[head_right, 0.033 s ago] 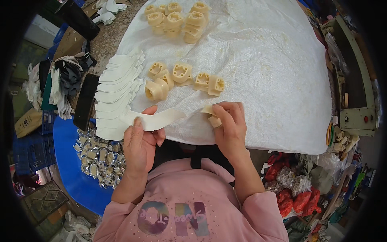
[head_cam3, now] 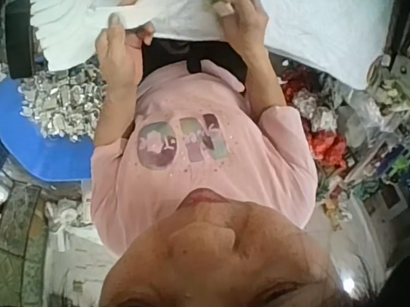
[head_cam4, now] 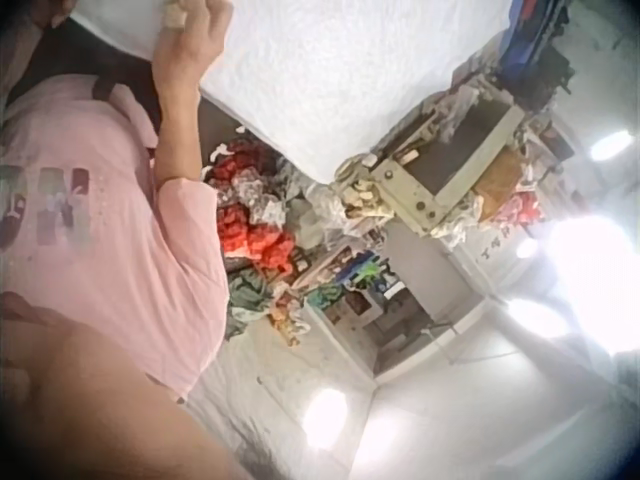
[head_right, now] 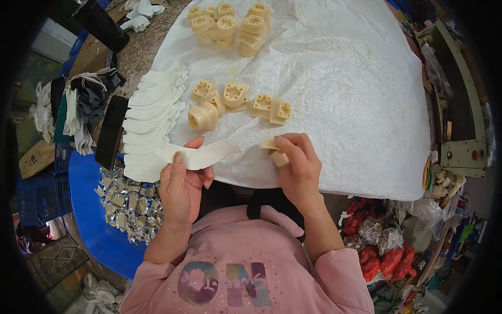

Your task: The person is seen to be assembling shoe parts.

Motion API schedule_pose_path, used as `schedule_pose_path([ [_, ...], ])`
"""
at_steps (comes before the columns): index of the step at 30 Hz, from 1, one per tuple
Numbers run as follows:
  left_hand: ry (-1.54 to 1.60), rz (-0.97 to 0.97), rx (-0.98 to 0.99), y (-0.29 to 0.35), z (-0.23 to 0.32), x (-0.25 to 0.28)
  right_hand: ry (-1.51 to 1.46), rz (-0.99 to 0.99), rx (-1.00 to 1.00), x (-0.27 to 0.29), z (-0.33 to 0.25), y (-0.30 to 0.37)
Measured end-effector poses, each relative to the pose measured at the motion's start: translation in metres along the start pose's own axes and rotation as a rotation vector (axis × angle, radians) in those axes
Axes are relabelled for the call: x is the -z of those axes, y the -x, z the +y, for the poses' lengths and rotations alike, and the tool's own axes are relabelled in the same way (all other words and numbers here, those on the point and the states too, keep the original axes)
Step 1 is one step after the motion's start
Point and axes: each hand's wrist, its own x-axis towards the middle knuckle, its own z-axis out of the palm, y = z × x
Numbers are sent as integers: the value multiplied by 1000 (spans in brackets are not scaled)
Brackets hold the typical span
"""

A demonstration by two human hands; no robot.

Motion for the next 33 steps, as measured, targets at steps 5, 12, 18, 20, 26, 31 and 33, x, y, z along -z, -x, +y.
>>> schedule_pose_path([
  [5,-53,25,-102,3,-1,-6,-491,80,195,-1,-46,-18],
  [12,-41,-153,-117,12,10,-19,-414,129,480,-40,-48,-21],
  [18,-18,-154,-147,15,14,-23,-390,178,542,-45,-50,-20],
  [20,-44,-151,-151,16,12,-22,-385,186,536,-44,-50,-20],
  [26,-115,-105,-151,18,8,-19,-372,142,523,-42,-47,-21],
  [31,-256,-91,-80,23,11,-22,-82,177,559,-40,-44,-22],
  [33,-428,-150,-181,20,8,-18,-59,197,554,-43,-42,-26],
])
